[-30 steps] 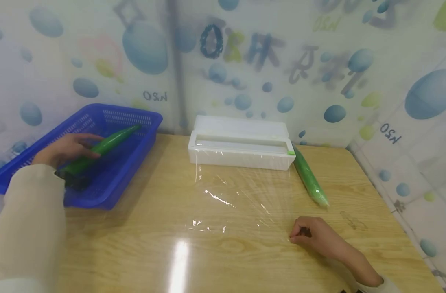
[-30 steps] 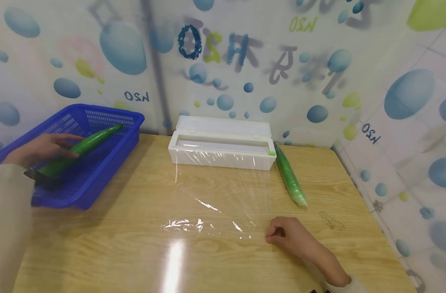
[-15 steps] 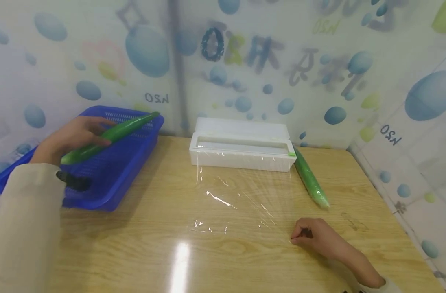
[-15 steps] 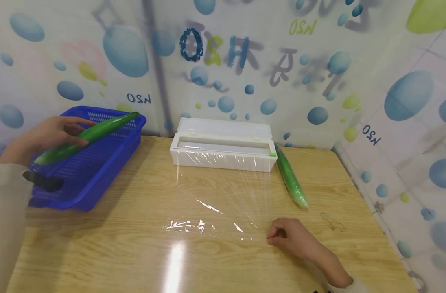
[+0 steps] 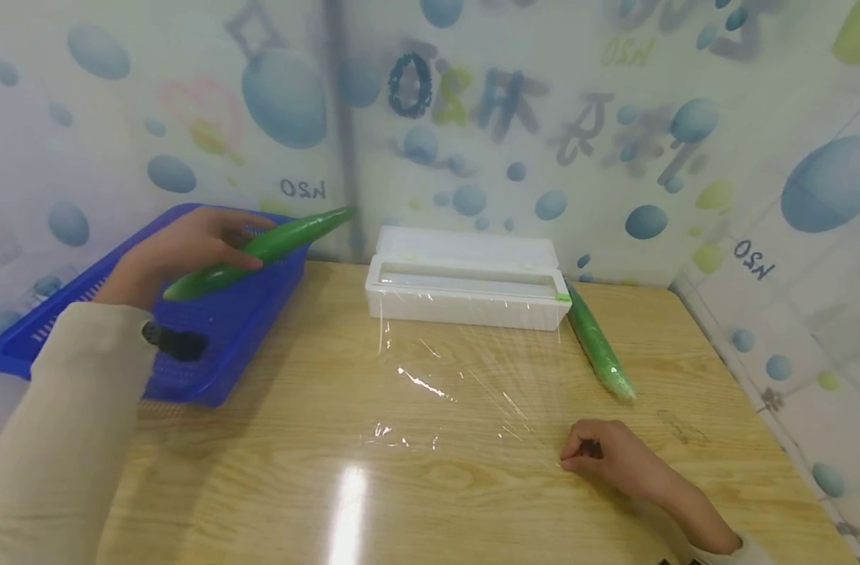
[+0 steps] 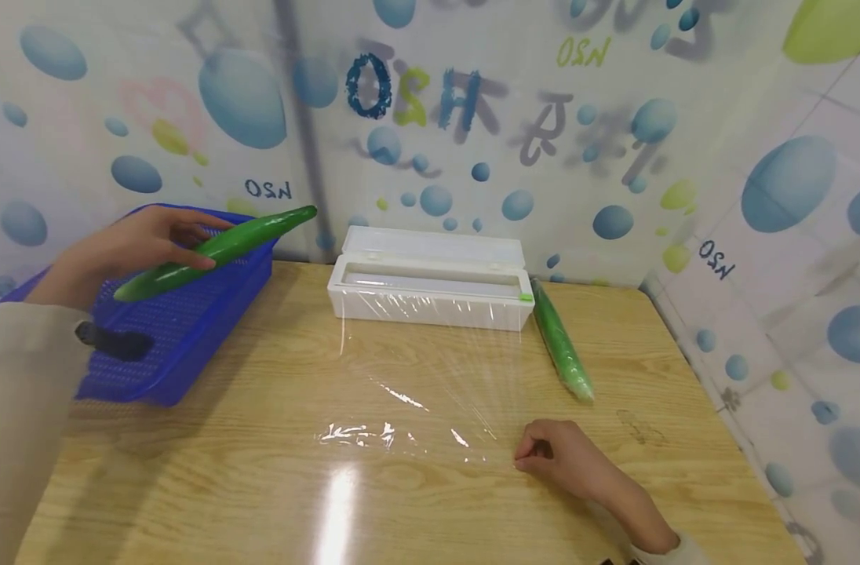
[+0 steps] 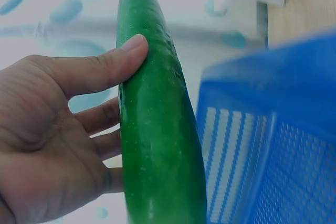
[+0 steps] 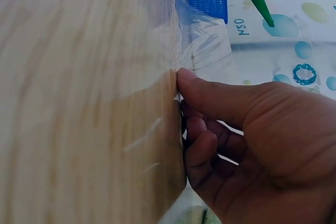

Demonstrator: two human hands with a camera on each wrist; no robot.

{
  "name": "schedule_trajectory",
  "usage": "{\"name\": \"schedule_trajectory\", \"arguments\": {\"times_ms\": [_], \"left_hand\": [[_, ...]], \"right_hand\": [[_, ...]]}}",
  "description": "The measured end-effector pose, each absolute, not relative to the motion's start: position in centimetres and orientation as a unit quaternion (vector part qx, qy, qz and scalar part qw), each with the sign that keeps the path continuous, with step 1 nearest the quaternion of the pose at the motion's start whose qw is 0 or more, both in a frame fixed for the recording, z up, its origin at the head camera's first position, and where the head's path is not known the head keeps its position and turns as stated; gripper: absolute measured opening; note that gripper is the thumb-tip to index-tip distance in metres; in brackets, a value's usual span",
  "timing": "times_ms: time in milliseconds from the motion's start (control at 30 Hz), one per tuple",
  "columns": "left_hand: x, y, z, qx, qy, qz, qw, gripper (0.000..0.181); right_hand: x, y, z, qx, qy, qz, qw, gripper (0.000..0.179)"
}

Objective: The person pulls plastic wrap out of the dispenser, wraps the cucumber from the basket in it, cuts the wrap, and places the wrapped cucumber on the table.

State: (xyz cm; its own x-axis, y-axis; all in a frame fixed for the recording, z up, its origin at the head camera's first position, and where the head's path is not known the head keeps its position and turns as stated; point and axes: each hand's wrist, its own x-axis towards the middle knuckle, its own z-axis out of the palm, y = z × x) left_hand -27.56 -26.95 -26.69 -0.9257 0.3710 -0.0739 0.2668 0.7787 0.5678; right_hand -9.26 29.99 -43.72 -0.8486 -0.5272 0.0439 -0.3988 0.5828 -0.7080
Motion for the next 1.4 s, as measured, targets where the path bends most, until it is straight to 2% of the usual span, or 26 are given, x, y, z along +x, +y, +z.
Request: {"name": "schedule_trajectory", "arguments": {"times_ms": [433, 733, 1400], "left_hand": [[-27.1, -20.4, -26.8, 0.234, 0.917, 0.314, 0.077, 0.054], [-26.1, -16.0, -27.6, 0.251, 0.913, 0.305, 0.104, 0.058], [-24.9, -8.5, -30.8, 0.395, 0.852, 0.302, 0.166, 0.057]], "right_hand": [[-9.2, 29.9, -43.6, -0.260, 0.886, -0.375, 0.082, 0.009], [-9.2, 29.8, -43.7, -0.261, 0.887, -0.374, 0.077, 0.011], [-9.4, 30.0, -44.0, -0.262, 0.887, -0.371, 0.078, 0.009]]}}
